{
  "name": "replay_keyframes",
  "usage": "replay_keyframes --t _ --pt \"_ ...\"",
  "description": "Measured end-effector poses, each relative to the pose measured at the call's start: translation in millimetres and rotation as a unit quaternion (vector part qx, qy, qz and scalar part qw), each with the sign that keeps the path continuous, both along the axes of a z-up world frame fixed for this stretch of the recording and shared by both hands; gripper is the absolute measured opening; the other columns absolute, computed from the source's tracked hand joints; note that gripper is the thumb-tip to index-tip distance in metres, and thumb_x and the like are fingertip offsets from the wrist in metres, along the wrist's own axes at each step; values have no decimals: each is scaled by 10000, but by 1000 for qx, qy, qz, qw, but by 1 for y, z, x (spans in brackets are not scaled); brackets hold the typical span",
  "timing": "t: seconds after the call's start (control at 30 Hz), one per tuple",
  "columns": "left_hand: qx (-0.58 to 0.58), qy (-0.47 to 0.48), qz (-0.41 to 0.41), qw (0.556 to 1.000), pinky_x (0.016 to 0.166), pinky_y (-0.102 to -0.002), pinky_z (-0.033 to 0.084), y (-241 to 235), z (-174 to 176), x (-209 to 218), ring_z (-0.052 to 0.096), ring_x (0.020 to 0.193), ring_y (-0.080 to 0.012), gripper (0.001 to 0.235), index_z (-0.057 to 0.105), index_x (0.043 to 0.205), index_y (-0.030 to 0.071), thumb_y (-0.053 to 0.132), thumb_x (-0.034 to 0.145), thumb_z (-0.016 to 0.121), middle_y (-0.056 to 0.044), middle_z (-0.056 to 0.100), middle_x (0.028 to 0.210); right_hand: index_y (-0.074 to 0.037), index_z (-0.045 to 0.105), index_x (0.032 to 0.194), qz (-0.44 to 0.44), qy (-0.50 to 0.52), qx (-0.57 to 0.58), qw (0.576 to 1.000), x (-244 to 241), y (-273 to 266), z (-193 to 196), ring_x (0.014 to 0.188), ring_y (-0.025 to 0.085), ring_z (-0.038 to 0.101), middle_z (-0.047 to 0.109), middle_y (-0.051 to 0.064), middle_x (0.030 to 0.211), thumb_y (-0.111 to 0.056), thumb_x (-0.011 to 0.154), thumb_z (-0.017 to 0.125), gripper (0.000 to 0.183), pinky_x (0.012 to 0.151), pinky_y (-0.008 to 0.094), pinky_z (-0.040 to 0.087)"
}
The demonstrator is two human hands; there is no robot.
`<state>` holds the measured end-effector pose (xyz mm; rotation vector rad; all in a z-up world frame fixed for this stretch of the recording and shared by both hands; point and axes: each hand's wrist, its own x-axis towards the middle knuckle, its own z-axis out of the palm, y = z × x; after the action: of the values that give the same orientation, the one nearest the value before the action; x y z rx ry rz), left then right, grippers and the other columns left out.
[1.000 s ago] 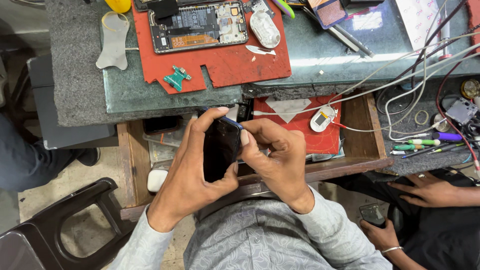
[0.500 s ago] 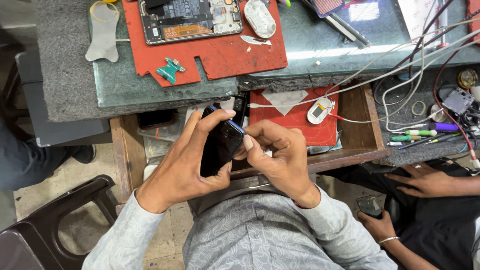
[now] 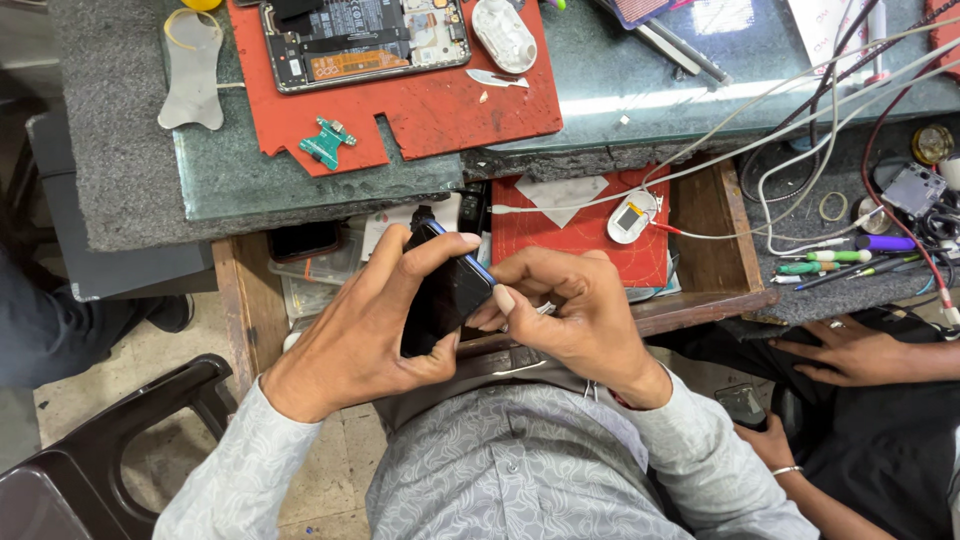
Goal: The person handles a cracked smartphone, removes the back cover, and manipulates internal components including the battery and ribbon cables. The person uses a small metal tool to pry and adjust parts inside the device.
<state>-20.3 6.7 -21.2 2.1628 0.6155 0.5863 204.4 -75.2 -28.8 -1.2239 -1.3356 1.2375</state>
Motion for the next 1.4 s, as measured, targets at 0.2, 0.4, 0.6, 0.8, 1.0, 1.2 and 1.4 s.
replay_keyframes --t 0.2,0.4,0.6,0.8,1.0,1.2,1.4 --pt "4 11 -45 999 693 -446 527 8 2 2 595 866 -357 899 364 1501 180 130 722 809 -168 442 1076 86 659 1051 12 78 -88 993 7 -3 -7 823 171 779 789 151 869 -58 987 635 159 722 286 640" --pt "22 37 -60 997 644 -452 532 12 1 3 605 816 -371 896 378 1491 191 110 707 805 -173 460 1064 90 655 1087 19 103 -134 985 11 0 -9 820 189 778 780 172 884 -52 977 628 182 757 299 652" --pt "-40 -40 7 998 886 -387 532 5 -2 5 561 1057 -274 917 352 1526 195 120 737 813 -111 502 1158 104 696 1171 2 122 -89 988 11 10 4 869 191 774 777 167 989 -92 1035 633 247 787 320 647" --pt "-180 -324 221 902 943 -310 505 -15 -3 7 503 1109 -146 857 233 1616 206 45 937 730 -42 418 1362 1 704 1282 30 -110 143 983 -4 3 25 1044 216 809 792 120 1163 -63 1057 603 254 899 320 639" --pt "-290 -507 303 753 936 -320 555 -29 -5 18 549 937 -132 839 154 1652 210 -2 1033 680 -80 497 1153 11 672 1256 32 -145 249 957 -28 4 15 1014 270 780 757 144 1131 27 961 695 297 877 358 610" --pt "-296 -535 364 703 893 -330 541 -34 -9 30 538 988 -121 839 180 1649 195 5 984 655 -48 493 1252 11 693 1203 1 -173 274 946 -32 8 7 941 249 781 753 127 1019 32 925 744 283 815 342 612" --pt "-304 -552 348 694 919 -329 545 -39 -18 32 552 941 -139 823 173 1673 238 28 1037 651 -93 507 1163 13 698 1180 -9 -193 292 936 -32 9 4 939 263 778 755 143 1056 -26 956 726 229 808 338 621"
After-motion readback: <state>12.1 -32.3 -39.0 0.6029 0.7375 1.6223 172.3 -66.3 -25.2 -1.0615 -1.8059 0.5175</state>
